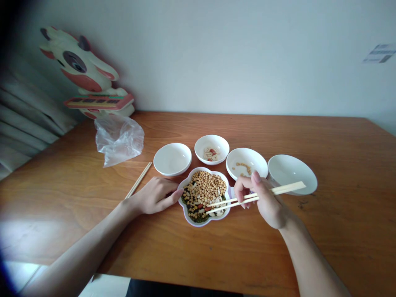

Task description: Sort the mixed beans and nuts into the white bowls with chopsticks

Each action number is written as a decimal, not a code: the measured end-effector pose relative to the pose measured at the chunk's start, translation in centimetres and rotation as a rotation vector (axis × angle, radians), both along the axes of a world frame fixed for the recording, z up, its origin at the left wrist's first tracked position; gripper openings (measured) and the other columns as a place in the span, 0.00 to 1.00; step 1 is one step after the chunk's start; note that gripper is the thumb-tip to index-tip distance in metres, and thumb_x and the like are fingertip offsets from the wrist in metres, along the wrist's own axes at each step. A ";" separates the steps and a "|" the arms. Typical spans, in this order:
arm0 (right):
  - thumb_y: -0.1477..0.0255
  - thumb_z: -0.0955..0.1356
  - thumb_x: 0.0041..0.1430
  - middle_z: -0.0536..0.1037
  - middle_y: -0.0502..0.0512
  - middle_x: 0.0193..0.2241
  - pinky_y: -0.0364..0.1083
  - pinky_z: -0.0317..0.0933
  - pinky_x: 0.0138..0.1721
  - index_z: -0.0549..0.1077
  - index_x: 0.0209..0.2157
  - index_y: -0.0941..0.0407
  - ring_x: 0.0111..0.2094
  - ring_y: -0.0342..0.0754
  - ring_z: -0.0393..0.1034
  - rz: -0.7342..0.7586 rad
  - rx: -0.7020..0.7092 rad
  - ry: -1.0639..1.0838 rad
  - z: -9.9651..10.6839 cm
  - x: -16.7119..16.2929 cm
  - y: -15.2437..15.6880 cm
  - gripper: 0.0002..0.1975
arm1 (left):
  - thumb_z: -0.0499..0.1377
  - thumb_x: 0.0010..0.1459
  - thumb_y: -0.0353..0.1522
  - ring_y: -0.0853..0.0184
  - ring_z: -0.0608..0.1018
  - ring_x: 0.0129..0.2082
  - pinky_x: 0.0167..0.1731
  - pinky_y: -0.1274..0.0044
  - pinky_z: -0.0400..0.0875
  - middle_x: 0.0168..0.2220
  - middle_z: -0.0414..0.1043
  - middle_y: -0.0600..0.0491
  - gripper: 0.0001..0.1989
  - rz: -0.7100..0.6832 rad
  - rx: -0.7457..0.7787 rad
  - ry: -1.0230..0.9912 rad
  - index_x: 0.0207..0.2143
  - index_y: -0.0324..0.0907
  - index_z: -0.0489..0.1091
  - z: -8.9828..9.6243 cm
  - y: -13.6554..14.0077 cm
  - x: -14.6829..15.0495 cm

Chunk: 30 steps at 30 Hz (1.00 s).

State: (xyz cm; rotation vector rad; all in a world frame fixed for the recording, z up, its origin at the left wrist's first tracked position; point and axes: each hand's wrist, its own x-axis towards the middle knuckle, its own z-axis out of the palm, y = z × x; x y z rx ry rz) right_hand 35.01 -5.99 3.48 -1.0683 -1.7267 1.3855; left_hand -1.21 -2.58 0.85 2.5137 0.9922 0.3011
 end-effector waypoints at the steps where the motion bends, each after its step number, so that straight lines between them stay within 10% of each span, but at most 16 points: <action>1: 0.40 0.45 0.74 0.69 0.55 0.23 0.51 0.60 0.30 0.73 0.25 0.53 0.26 0.51 0.63 0.002 0.004 0.002 0.0 -0.1 0.0 0.43 | 0.46 0.79 0.45 0.68 0.70 0.23 0.28 0.73 0.55 0.25 0.73 0.51 0.29 0.003 0.001 -0.001 0.27 0.41 0.69 0.0 0.0 0.0; 19: 0.44 0.54 0.77 0.71 0.55 0.18 0.50 0.58 0.26 0.77 0.22 0.54 0.21 0.49 0.65 -0.242 0.088 0.258 0.6 -0.4 0.2 0.40 | 0.45 0.79 0.45 0.69 0.68 0.24 0.29 0.73 0.55 0.26 0.73 0.52 0.28 0.005 -0.017 0.003 0.27 0.41 0.67 -0.1 0.0 0.0; 30: 0.39 0.54 0.73 0.70 0.54 0.16 0.53 0.59 0.25 0.78 0.20 0.49 0.19 0.52 0.65 -0.717 0.524 0.400 -0.5 -0.3 1.1 0.41 | 0.45 0.79 0.44 0.68 0.69 0.25 0.30 0.73 0.55 0.27 0.73 0.51 0.27 -0.012 -0.018 -0.006 0.28 0.41 0.65 -0.4 0.0 -0.1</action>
